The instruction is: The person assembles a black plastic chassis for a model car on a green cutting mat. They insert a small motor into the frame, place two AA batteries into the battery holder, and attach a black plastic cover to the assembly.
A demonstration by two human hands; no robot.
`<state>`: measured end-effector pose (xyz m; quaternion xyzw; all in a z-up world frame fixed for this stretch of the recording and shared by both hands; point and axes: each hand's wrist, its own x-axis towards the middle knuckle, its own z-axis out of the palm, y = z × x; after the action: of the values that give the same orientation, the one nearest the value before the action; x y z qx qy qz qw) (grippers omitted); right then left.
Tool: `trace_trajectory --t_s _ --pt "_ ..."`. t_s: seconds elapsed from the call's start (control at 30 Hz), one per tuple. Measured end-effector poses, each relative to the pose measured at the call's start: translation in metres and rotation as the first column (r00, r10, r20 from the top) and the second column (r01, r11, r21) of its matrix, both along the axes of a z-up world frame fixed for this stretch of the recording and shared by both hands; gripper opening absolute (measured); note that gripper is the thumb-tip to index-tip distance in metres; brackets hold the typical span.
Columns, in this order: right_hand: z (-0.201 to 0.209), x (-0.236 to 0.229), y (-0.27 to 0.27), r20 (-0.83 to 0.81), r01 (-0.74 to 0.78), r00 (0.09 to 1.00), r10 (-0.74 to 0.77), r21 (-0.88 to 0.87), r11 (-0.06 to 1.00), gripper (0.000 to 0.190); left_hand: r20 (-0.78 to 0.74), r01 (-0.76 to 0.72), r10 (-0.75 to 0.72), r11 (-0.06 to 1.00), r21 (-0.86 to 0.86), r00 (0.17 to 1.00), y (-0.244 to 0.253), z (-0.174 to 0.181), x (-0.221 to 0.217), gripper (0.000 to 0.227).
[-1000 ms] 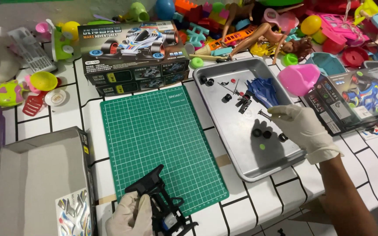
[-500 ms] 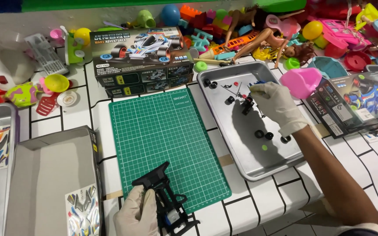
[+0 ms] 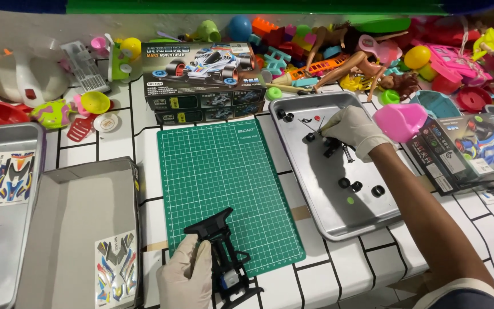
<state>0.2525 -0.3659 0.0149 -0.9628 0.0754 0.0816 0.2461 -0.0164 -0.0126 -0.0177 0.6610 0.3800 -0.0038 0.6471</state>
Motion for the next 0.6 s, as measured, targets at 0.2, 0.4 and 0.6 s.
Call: trace_trajectory --t_s 0.2,0.4,0.6 --pt "-0.002 0.007 0.000 -0.055 -0.031 0.998 0.029 -0.042 0.999 0.015 0.002 0.091 -0.091 0.995 0.046 0.996 0.006 -0.010 -0.003 0.056" --pt "-0.004 0.010 0.006 -0.114 -0.073 0.991 0.071 -0.016 0.997 0.016 0.009 0.124 -0.124 0.990 0.066 0.992 0.008 -0.018 -0.005 0.058" --pt "-0.005 0.005 0.009 -0.041 -0.173 0.985 0.170 -0.090 0.981 0.017 -0.013 0.131 -0.130 0.990 0.043 0.991 0.008 -0.018 -0.003 0.059"
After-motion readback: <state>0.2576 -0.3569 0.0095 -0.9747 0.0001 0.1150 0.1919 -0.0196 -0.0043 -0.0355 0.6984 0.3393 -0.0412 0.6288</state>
